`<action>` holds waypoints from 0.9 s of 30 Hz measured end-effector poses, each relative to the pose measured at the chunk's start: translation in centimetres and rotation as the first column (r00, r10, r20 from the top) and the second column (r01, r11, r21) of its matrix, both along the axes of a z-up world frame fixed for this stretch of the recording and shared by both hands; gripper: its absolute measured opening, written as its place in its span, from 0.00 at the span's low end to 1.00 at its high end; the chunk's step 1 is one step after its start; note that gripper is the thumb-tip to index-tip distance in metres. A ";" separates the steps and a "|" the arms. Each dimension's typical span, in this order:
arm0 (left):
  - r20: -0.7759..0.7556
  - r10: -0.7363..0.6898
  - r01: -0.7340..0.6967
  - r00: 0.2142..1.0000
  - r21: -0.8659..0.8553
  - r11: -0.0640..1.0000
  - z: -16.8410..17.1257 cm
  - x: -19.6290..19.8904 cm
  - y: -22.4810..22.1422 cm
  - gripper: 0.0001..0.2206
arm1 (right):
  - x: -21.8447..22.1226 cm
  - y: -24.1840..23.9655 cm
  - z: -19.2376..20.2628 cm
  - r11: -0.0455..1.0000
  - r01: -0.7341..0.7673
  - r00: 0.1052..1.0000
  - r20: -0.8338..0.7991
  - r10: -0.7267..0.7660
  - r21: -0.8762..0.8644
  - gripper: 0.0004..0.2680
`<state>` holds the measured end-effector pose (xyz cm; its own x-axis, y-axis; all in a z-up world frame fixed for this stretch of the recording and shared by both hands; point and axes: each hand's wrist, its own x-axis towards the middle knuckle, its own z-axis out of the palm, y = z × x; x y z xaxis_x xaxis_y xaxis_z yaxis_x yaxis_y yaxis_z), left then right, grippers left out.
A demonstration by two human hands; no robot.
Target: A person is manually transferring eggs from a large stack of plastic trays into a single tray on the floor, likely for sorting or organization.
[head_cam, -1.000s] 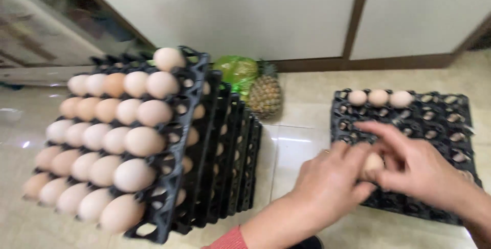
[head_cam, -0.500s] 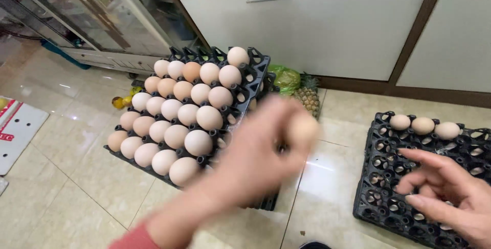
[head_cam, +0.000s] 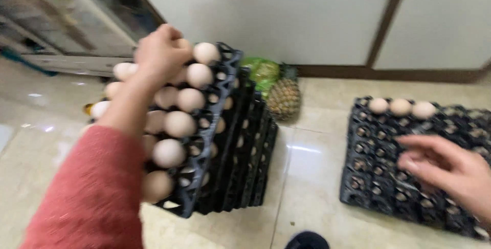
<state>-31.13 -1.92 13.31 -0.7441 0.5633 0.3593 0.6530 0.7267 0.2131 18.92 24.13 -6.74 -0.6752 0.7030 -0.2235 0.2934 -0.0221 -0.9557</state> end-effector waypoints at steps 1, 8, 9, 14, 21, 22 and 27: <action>-0.050 0.010 -0.012 0.999 -0.048 0.999 -0.6 -0.4 0.2 0.15 | -0.1 -0.4 1.6 0.999 0.030 0.997 0.073 -0.033 0.039 0.18; -0.158 -0.204 0.179 0.966 -0.159 0.971 2.9 8.2 -1.7 0.24 | -1.2 6.6 -3.1 0.946 0.126 0.980 0.113 -0.166 0.298 0.15; -0.102 -0.289 0.282 0.952 -0.081 0.956 3.8 11.6 -1.8 0.22 | -1.5 7.8 -4.1 0.915 0.126 0.957 0.194 -0.213 0.383 0.16; 0.085 -0.378 0.383 0.922 -0.044 0.923 3.3 23.3 -3.2 0.21 | -4.0 14.3 -10.9 0.711 0.017 0.861 0.351 -0.368 0.703 0.18; 0.156 -0.695 0.711 0.702 -0.094 0.697 -11.0 26.1 -4.9 0.24 | -7.7 16.2 -13.4 0.748 -0.122 0.656 0.619 -0.432 0.652 0.19; 0.107 -0.679 0.659 0.726 0.175 0.732 -11.2 28.2 -3.8 0.19 | -7.9 16.5 -13.9 0.723 -0.150 0.622 0.633 -0.461 0.674 0.18; 0.288 -0.717 0.619 0.635 0.365 0.695 -12.7 31.8 1.0 0.15 | -6.9 15.9 -13.2 0.746 0.046 0.731 0.487 -0.478 0.664 0.18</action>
